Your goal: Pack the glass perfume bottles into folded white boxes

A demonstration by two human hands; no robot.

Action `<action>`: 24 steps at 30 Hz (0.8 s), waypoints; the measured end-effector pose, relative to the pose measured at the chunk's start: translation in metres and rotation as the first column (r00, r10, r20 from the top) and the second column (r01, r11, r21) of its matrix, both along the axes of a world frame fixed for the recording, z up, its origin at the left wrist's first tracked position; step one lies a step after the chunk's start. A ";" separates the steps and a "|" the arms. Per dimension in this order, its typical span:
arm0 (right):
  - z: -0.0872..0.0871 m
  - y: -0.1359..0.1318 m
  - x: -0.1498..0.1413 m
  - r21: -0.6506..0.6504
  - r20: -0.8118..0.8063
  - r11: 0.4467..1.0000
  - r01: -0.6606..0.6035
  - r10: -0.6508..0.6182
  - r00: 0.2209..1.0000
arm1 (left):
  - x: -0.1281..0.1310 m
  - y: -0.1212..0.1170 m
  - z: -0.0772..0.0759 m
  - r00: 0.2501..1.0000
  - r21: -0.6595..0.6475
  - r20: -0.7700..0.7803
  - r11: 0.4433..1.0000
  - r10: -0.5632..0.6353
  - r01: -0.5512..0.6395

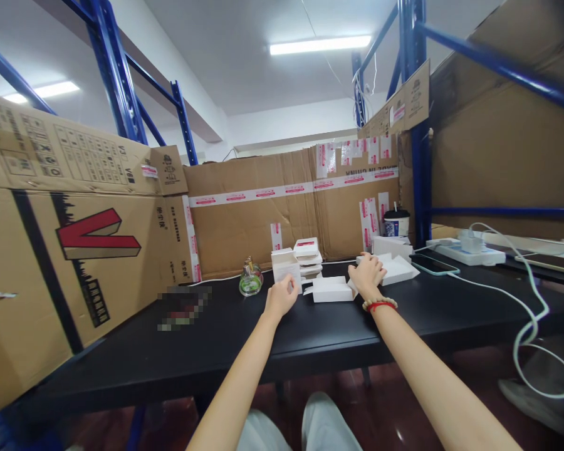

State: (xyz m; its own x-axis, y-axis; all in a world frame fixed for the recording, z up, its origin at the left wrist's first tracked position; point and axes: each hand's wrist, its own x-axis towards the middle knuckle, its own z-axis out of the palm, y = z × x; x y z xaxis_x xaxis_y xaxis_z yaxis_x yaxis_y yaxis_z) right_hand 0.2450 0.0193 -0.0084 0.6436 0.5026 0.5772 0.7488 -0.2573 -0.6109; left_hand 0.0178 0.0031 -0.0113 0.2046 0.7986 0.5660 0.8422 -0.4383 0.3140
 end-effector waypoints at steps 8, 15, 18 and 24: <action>-0.001 0.000 -0.002 -0.119 -0.033 0.993 -0.005 0.001 0.999 | 0.001 -0.003 0.003 1.000 -0.021 0.005 1.000 0.002 -0.002; -0.007 0.007 0.001 -0.223 0.029 0.975 -0.021 0.028 0.999 | 0.000 -0.005 0.004 1.000 -0.022 0.006 1.000 0.002 -0.002; -0.007 0.006 0.002 -0.216 0.056 0.976 -0.020 0.033 0.998 | 0.000 -0.005 0.003 1.000 -0.020 0.001 1.000 0.005 -0.005; -0.005 0.005 0.001 -0.066 0.123 0.998 -0.023 0.031 0.992 | 0.000 -0.005 0.003 1.000 -0.020 0.008 1.000 0.005 -0.005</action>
